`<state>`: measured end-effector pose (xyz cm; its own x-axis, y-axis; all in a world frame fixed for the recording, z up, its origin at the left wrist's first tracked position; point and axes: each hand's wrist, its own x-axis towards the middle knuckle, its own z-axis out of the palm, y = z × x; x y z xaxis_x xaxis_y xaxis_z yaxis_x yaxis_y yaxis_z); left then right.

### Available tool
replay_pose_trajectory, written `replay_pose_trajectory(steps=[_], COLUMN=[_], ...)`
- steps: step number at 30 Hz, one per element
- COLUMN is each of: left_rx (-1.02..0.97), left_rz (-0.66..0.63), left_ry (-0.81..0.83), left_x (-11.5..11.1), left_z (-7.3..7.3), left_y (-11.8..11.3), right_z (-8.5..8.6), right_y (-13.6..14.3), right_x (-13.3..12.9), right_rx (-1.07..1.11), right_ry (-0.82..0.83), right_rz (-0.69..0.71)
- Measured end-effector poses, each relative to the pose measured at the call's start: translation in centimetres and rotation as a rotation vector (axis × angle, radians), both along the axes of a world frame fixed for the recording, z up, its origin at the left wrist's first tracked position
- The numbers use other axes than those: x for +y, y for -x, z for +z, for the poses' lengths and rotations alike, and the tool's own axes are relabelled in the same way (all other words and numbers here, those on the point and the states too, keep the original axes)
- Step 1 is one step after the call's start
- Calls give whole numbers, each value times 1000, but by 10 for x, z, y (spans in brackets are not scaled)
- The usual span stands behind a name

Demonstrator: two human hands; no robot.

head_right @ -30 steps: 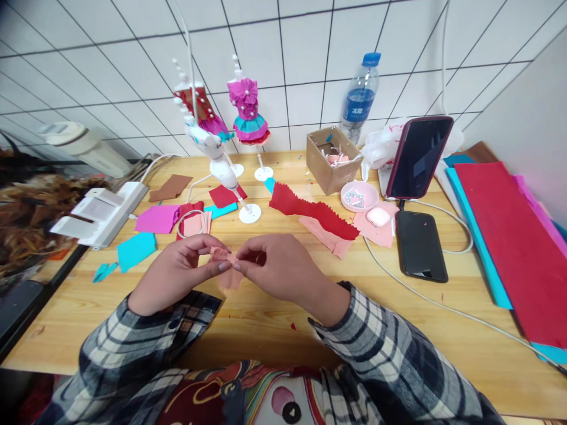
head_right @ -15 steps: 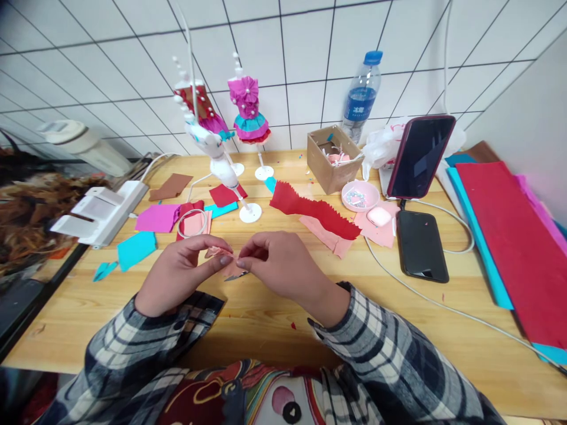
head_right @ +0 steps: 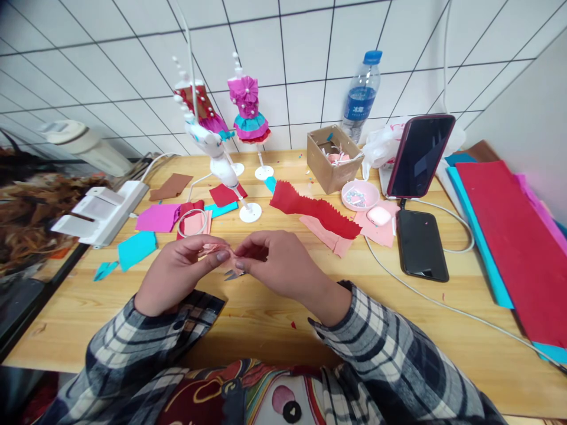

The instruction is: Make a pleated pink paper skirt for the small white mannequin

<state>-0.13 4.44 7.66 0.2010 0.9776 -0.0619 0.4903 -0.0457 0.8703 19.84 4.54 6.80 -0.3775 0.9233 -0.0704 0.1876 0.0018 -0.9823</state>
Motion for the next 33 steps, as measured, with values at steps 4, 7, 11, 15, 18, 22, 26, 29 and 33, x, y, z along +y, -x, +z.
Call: replay_pose_trajectory(steps=[4, 7, 11, 15, 18, 22, 26, 29, 33], left_rx=[-22, -19, -6, -33, -40, -6, 11, 21, 27], left_rz=[-9, 36, 37, 50, 63, 53, 40, 28, 28], left_ry=[0, -57, -60, -9, -14, -42, -42, -40, -79], left_x=[-2, -4, -4, -3, -3, -4, -4, -3, -4], left_z=[1, 1, 2, 1, 1, 1, 2, 2, 0], left_y=[-3, -7, -9, -7, -6, -6, -6, -6, -8], right_z=[-2, -4, -5, -3, -1, -2, -2, -4, -8], right_y=[3, 7, 7, 0, -4, -4, -2, -1, 1], right_x=[-1, -3, -4, -1, 0, 0, 0, 1, 0], right_rx=[78, 126, 98, -3, -54, -92, -137, -146, -44], right_ry=[20, 31, -33, -102, -80, -24, -75, -142, -171], right_rz=[-24, -95, -84, -19, -46, -69, -14, -54, -79])
